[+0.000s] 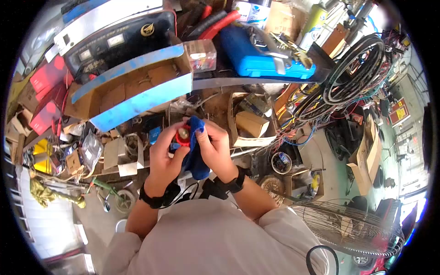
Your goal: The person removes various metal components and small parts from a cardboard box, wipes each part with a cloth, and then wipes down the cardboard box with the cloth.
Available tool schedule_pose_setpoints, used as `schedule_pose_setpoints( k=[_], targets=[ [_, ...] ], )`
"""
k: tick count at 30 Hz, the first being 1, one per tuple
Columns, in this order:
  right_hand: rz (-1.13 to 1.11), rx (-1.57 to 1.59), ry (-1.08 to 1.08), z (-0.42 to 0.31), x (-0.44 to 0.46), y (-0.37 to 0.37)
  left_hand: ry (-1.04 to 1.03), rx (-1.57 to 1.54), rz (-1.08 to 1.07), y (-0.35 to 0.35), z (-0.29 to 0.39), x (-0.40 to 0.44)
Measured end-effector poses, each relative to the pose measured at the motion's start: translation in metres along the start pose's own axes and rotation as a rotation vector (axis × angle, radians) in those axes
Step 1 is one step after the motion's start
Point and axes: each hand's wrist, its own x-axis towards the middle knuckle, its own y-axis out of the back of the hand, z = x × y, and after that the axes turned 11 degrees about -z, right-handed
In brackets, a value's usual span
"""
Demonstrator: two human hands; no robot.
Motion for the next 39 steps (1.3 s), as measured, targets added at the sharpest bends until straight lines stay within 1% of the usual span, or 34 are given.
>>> schedule_pose_setpoints(
  k=[1, 2, 3, 4, 5, 7, 8, 9, 11, 12, 14, 15, 16, 17, 18, 19, 21, 23, 25, 26, 27, 28, 29, 30, 31, 32, 33, 34, 35, 36, 37, 39],
  targets=[
    [-0.033, 0.094, -0.05, 0.003, 0.001, 0.001, 0.01, -0.127, 0.069, -0.002, 0.001, 0.001],
    [-0.047, 0.082, -0.1, 0.003, -0.001, -0.001, 0.021, -0.253, 0.138, -0.004, 0.001, 0.003],
    [0.015, 0.055, 0.042, -0.007, 0.003, -0.007, 0.034, -0.378, 0.208, -0.007, 0.001, 0.004],
    [-0.006, 0.037, -0.016, -0.014, 0.001, -0.008, 0.071, -0.405, 0.289, -0.01, -0.001, 0.005],
    [-0.028, 0.022, -0.078, -0.018, 0.0, -0.007, 0.044, -0.305, 0.229, -0.006, 0.0, 0.007],
    [-0.057, -0.011, 0.092, -0.009, 0.006, 0.001, 0.008, -0.106, 0.109, 0.003, 0.002, 0.006],
    [-0.038, 0.151, 0.126, -0.005, 0.008, 0.001, -0.04, -0.069, 0.072, 0.006, -0.002, 0.005],
    [-0.043, 0.427, 0.003, -0.015, 0.007, 0.002, -0.083, -0.01, 0.004, 0.009, 0.002, 0.006],
    [0.008, 0.183, 0.203, -0.01, 0.006, 0.002, -0.103, -0.251, 0.014, 0.005, 0.003, 0.004],
    [0.055, 0.078, 0.188, -0.016, 0.002, -0.001, -0.119, -0.358, 0.051, 0.003, 0.002, 0.007],
    [0.096, -0.03, 0.167, -0.02, 0.0, -0.005, -0.171, -0.579, 0.126, -0.002, -0.002, 0.014],
    [0.117, -0.09, 0.154, -0.021, -0.001, -0.006, -0.165, -0.486, 0.107, 0.0, -0.003, 0.013],
    [0.149, -0.09, 0.207, -0.015, 0.002, -0.009, -0.16, -0.394, 0.085, 0.002, -0.004, 0.012],
    [0.14, -0.088, 0.195, -0.015, 0.002, -0.009, -0.154, -0.303, 0.062, 0.003, -0.005, 0.011],
    [0.131, -0.085, 0.184, -0.016, 0.002, -0.009, -0.125, -0.418, 0.096, 0.001, 0.009, 0.013],
    [0.121, -0.08, 0.172, -0.016, 0.003, -0.01, -0.066, -0.454, 0.108, 0.001, 0.008, 0.012],
    [0.062, -0.119, 0.27, -0.011, 0.007, -0.009, 0.052, -0.525, 0.138, 0.002, 0.002, 0.007],
    [0.066, 0.026, 0.25, -0.01, 0.006, -0.012, 0.002, -0.548, 0.133, 0.004, -0.004, 0.007],
    [0.133, 0.353, 0.102, -0.012, 0.001, -0.02, -0.03, -0.608, 0.093, 0.008, -0.003, 0.006],
    [0.138, 0.349, 0.094, -0.008, 0.002, -0.016, 0.016, -0.736, 0.103, 0.008, -0.002, 0.003],
    [0.185, 0.466, 0.042, -0.011, 0.003, -0.017, 0.006, -0.689, 0.13, 0.007, 0.0, 0.003],
    [0.19, 0.399, 0.083, -0.01, 0.002, -0.018, -0.006, -0.641, 0.152, 0.005, 0.003, 0.004],
    [0.195, 0.33, 0.127, -0.008, 0.001, -0.017, -0.024, -0.592, 0.172, 0.005, 0.003, 0.007],
    [0.13, 0.17, 0.216, -0.008, 0.004, -0.013, -0.043, -0.36, 0.141, 0.008, -0.001, 0.007],
    [0.066, 0.01, 0.3, -0.009, 0.006, -0.01, -0.06, -0.289, 0.125, 0.01, -0.001, 0.005],
    [0.127, 0.054, 0.203, -0.012, 0.005, -0.014, -0.079, -0.219, 0.106, 0.012, 0.001, 0.003],
    [0.126, 0.131, 0.127, -0.015, 0.006, -0.014, -0.101, -0.149, 0.085, 0.013, 0.001, 0.003],
    [0.123, 0.206, 0.05, -0.02, 0.007, -0.013, -0.08, -0.288, 0.103, 0.009, 0.002, 0.0],
    [0.118, 0.282, -0.028, -0.023, 0.008, -0.012, -0.077, -0.322, 0.138, 0.005, 0.005, 0.0],
    [0.099, 0.192, 0.087, -0.024, 0.01, -0.012, -0.075, -0.355, 0.173, 0.002, 0.01, 0.0],
    [0.104, 0.188, 0.083, -0.027, 0.01, -0.014, -0.074, -0.387, 0.209, 0.002, 0.013, 0.001],
    [0.117, 0.18, 0.074, -0.032, 0.009, -0.016, -0.105, -0.084, 0.172, 0.007, 0.014, 0.004]
  ],
)
